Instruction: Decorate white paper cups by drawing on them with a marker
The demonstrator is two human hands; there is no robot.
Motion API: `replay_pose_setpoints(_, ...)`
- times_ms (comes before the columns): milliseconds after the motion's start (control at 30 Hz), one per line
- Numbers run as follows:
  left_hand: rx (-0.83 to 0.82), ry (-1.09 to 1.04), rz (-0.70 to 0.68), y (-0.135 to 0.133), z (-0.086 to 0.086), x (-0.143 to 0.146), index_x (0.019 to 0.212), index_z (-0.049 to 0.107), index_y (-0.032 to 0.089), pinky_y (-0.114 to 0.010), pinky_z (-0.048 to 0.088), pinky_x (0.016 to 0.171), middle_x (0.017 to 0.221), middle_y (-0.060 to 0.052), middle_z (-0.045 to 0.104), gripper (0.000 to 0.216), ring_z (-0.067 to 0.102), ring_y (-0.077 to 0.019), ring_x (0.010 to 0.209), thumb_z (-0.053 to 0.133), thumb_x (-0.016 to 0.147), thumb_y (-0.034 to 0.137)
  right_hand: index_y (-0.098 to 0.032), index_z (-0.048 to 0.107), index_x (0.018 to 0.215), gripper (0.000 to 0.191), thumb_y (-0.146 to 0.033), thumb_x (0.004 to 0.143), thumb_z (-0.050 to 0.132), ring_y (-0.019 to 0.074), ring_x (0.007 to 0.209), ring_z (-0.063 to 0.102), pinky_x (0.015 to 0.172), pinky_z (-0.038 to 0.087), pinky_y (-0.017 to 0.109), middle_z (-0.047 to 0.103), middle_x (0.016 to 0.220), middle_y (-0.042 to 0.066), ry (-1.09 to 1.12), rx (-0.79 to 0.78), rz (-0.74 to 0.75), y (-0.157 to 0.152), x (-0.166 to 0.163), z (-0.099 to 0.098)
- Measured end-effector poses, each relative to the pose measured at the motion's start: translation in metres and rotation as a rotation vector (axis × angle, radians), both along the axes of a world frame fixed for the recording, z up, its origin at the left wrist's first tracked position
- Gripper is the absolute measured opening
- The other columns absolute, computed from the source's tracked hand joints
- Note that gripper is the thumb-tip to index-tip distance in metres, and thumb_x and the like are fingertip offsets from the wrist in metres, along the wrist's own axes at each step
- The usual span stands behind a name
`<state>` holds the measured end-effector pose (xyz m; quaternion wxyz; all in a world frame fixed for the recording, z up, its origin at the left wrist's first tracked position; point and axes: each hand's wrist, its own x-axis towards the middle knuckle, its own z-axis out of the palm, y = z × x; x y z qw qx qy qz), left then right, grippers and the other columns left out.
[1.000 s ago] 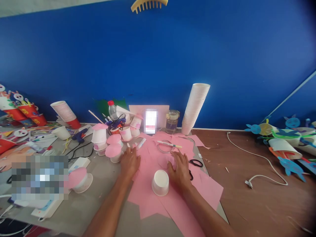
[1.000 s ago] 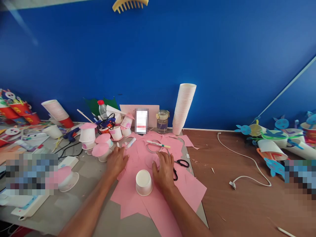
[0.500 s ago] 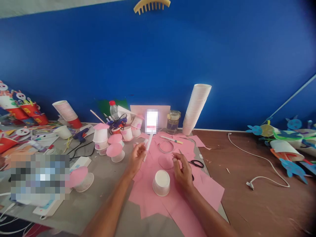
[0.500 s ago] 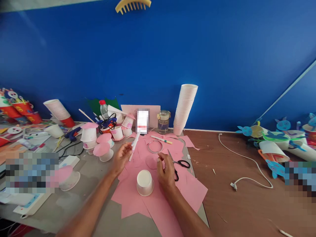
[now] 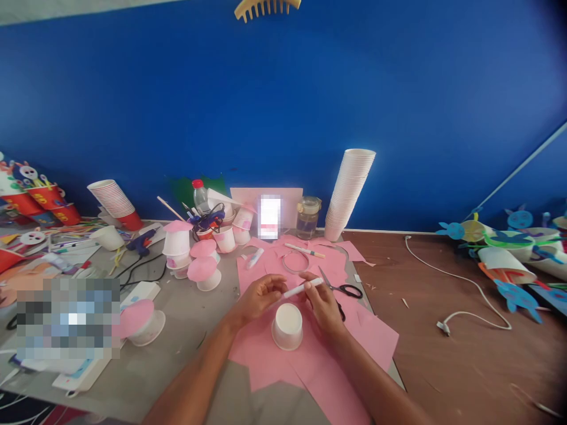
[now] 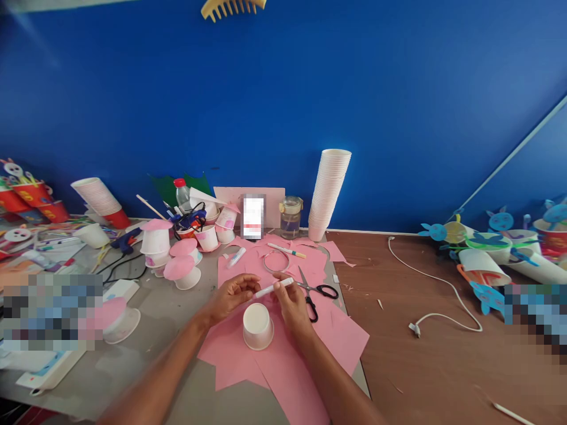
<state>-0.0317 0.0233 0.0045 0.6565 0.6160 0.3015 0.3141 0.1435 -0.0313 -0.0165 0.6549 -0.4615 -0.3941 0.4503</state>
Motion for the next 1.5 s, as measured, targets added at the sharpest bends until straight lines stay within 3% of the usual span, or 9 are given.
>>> replay_pose_setpoints(133, 0.037, 0.106, 0.007, -0.003, 0.004, 0.001, 0.111, 0.064, 0.017, -0.033, 0.045, 0.083, 0.103, -0.009, 0.065, 0.038, 0.059, -0.0202, 0.093, 0.066, 0.083, 0.043, -0.017, 0.070, 0.084, 0.038, -0.055, 0.077, 0.069, 0.0126, 0.054, 0.050, 0.053, 0.039, 0.026, 0.055, 0.055, -0.002, 0.064, -0.039, 0.048, 0.000, -0.001, -0.003)
replay_pose_setpoints(367, 0.141, 0.239, 0.058, 0.002, -0.001, -0.002, 0.097, 0.066, 0.016, -0.027, 0.041, 0.066, 0.072, 0.000, 0.055, 0.030, 0.049, -0.0136, 0.068, 0.054, 0.088, 0.042, -0.021, 0.070, 0.087, 0.033, -0.053, 0.079, 0.069, 0.0143, 0.059, 0.053, 0.059, 0.042, 0.028, 0.059, 0.059, -0.001, 0.217, -0.019, 0.037, 0.002, 0.001, -0.004)
replay_pose_setpoints(767, 0.320, 0.406, 0.006, 0.002, -0.003, -0.004, 0.074, 0.057, 0.018, -0.025, 0.032, 0.058, 0.062, 0.003, 0.048, 0.034, 0.041, -0.0117, 0.060, 0.042, 0.092, 0.042, -0.019, 0.071, 0.081, 0.039, -0.057, 0.074, 0.071, 0.0124, 0.052, 0.050, 0.046, 0.035, 0.025, 0.060, 0.056, -0.001, 0.249, -0.092, -0.030, -0.001, -0.003, 0.000)
replay_pose_setpoints(833, 0.298, 0.396, 0.050, 0.006, -0.007, -0.009, 0.074, 0.058, 0.018, -0.026, 0.031, 0.056, 0.059, 0.004, 0.045, 0.036, 0.039, -0.0116, 0.057, 0.043, 0.091, 0.046, -0.019, 0.070, 0.080, 0.038, -0.056, 0.074, 0.072, 0.0123, 0.053, 0.052, 0.048, 0.038, 0.025, 0.060, 0.055, -0.002, 0.254, -0.055, -0.054, 0.003, 0.007, 0.004)
replay_pose_setpoints(967, 0.254, 0.337, 0.220, 0.019, -0.010, -0.018, 0.080, 0.058, 0.017, -0.026, 0.029, 0.054, 0.055, 0.006, 0.034, 0.047, 0.033, -0.0112, 0.053, 0.033, 0.092, 0.055, -0.021, 0.064, 0.071, 0.034, -0.051, 0.068, 0.078, 0.0100, 0.052, 0.053, 0.066, 0.051, 0.029, 0.057, 0.053, -0.006, 0.427, 0.146, -0.350, 0.015, 0.039, 0.016)
replay_pose_setpoints(1067, 0.227, 0.255, 0.243, 0.021, -0.006, -0.014, 0.089, 0.060, 0.015, -0.026, 0.029, 0.054, 0.057, 0.005, 0.037, 0.049, 0.035, -0.0111, 0.054, 0.035, 0.092, 0.058, -0.021, 0.065, 0.078, 0.033, -0.052, 0.074, 0.073, 0.0093, 0.049, 0.051, 0.069, 0.052, 0.033, 0.058, 0.053, -0.006, 0.467, 0.136, -0.310, 0.018, 0.046, 0.022)
replay_pose_setpoints(1233, 0.067, 0.130, 0.168, 0.012, -0.004, -0.005, 0.113, 0.058, 0.017, -0.026, 0.032, 0.056, 0.061, 0.005, 0.046, 0.046, 0.040, -0.0106, 0.055, 0.051, 0.087, 0.055, -0.024, 0.061, 0.105, 0.029, -0.049, 0.092, 0.054, 0.0118, 0.049, 0.051, 0.073, 0.052, 0.037, 0.057, 0.052, -0.007, 0.207, 0.148, -0.129, 0.001, 0.021, 0.023)
replay_pose_setpoints(1333, -0.014, 0.080, 0.177, 0.012, -0.006, -0.006, 0.105, 0.060, 0.017, -0.026, 0.034, 0.058, 0.068, 0.003, 0.053, 0.041, 0.044, -0.0095, 0.057, 0.058, 0.083, 0.052, -0.024, 0.058, 0.105, 0.019, -0.038, 0.093, 0.054, 0.0194, 0.082, 0.065, 0.081, 0.050, 0.039, 0.069, 0.084, 0.004, -0.191, 0.313, -0.129, -0.013, 0.010, 0.021)
replay_pose_setpoints(1500, -0.079, -0.034, 0.173, 0.017, -0.013, -0.010, 0.092, 0.054, 0.019, -0.025, 0.037, 0.061, 0.076, 0.002, 0.056, 0.024, 0.047, -0.0083, 0.059, 0.061, 0.083, 0.040, -0.025, 0.047, 0.128, 0.061, -0.043, 0.076, 0.072, 0.0315, 0.112, 0.060, 0.090, 0.049, 0.047, 0.062, 0.124, 0.014, -0.719, 0.621, 0.107, -0.025, 0.004, 0.013)
